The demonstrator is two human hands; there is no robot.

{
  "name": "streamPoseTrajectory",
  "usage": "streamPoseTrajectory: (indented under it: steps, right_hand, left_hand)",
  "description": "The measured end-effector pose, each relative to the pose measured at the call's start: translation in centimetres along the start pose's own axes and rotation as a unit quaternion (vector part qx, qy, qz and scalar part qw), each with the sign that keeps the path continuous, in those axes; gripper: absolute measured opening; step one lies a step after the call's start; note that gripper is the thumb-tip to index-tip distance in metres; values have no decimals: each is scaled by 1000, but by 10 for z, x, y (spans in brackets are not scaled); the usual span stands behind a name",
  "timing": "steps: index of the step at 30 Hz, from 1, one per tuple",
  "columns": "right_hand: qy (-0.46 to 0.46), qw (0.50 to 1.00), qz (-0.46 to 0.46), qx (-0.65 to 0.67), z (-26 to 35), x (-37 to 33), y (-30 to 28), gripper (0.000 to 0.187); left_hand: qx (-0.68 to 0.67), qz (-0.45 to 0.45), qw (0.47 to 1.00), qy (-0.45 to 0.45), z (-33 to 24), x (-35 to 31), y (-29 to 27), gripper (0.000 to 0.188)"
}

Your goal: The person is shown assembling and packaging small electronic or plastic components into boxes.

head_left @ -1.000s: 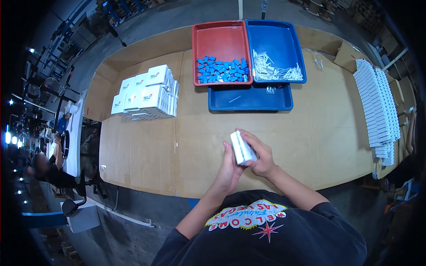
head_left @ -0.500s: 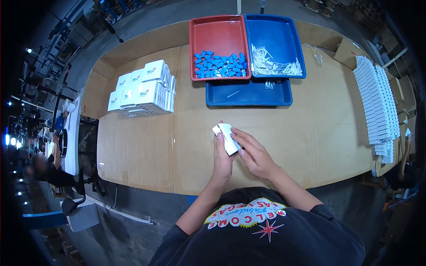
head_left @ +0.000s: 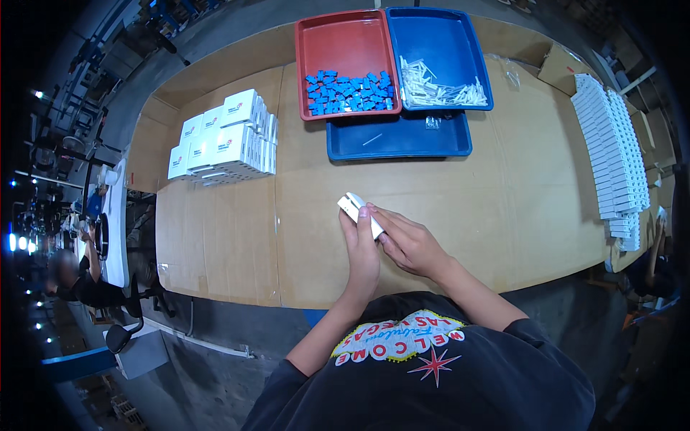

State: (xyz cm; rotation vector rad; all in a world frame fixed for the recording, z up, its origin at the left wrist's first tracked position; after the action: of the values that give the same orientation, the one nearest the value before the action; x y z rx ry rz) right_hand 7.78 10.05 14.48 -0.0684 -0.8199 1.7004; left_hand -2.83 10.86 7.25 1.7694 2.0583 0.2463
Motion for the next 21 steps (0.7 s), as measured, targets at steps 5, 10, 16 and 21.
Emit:
streamPoseTrajectory:
  steps: [5,10,16,21]
  right_hand:
    - [43,999,0,7,-10,-5,7,52]
    - [51,998,-25,11,-14,-14,19,51]
    - [13,998,-56,-20,-7,-19,21,49]
    - [4,997,-65,-48,-3,-26,22,49]
  left_hand:
    - [29,-3,999,39,-2,2,-1,57]
    - [61,-21,996,58,6,3,-6,53]
    - [19,-59,998,34,3,-9,-2,52]
    - [-5,-48,999,10,17,-12,-8,50]
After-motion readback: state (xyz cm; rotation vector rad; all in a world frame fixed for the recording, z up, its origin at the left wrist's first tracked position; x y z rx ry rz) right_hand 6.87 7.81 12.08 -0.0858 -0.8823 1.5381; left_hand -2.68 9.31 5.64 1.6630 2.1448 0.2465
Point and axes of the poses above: each hand's wrist, its own x-axis towards the middle knuckle, its own y-axis out of the palm, z = x × y, the point moved 9 cm from there along x, towards the middle knuckle, and after that the axes turned 8 degrees about y, right-handed, at the moved point
